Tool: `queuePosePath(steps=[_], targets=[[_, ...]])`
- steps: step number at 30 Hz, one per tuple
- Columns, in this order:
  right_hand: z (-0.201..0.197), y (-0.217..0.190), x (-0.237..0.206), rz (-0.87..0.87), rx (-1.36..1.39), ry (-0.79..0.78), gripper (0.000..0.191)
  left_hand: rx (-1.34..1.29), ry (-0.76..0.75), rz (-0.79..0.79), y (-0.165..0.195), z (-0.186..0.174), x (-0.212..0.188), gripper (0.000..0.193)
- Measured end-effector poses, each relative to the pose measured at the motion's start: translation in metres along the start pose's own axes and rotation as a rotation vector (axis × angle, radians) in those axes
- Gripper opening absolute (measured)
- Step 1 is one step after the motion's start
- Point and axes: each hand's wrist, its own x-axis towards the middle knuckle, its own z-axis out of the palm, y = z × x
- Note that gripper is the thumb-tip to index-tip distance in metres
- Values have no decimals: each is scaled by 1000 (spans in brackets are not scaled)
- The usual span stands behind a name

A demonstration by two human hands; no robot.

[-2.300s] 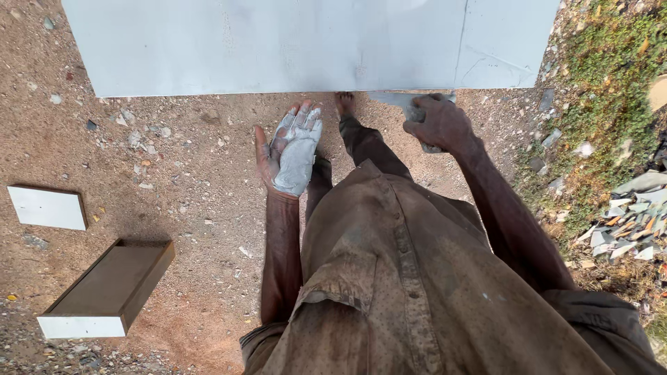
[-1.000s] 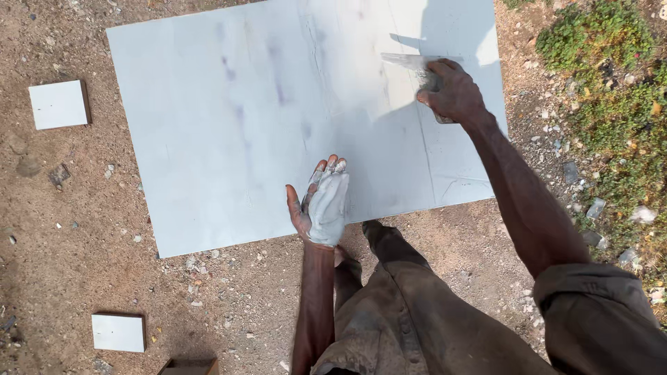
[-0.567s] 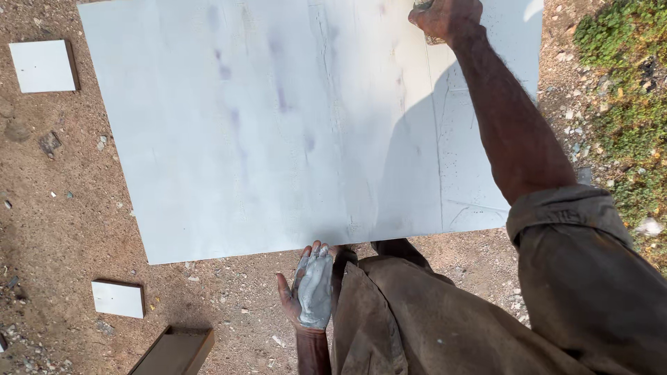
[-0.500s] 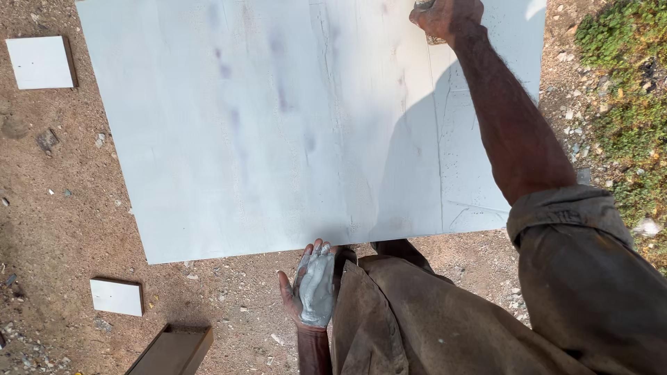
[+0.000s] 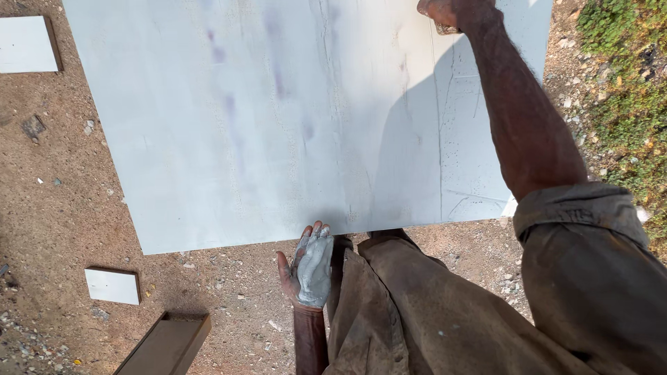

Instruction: The person scoops white plaster from a basin using a trowel, walks to a large white board, and spreads the plaster evenly across its surface. The person repeatedly transfers plaster from the hand to the trowel and smooths the board.

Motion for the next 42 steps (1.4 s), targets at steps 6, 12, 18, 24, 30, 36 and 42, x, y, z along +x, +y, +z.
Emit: queuePosePath(steps=[6, 12, 18, 24, 30, 36, 42], targets=[[54, 44, -130, -110, -25, 52, 59, 76, -69, -108, 3, 16, 4, 97], [135, 77, -340, 74, 0, -210, 74, 48, -203, -182, 22, 0, -14, 95], [157, 70, -472, 184, 364, -318, 68, 68, -281, -275, 9, -14, -24, 86], [103, 44, -503, 163, 1684, -163, 71, 350, -351, -273, -34, 33, 17, 71], [87, -25, -454, -812, 2216, -976, 82, -353, -937, -709, -42, 90, 8, 88], [93, -88, -427, -383, 1636, -69, 81, -365, -851, -355, -2, 123, -9, 86], [86, -188, -458, -675, 623, 69, 95, -226, -561, 110, 34, 120, -3, 77]])
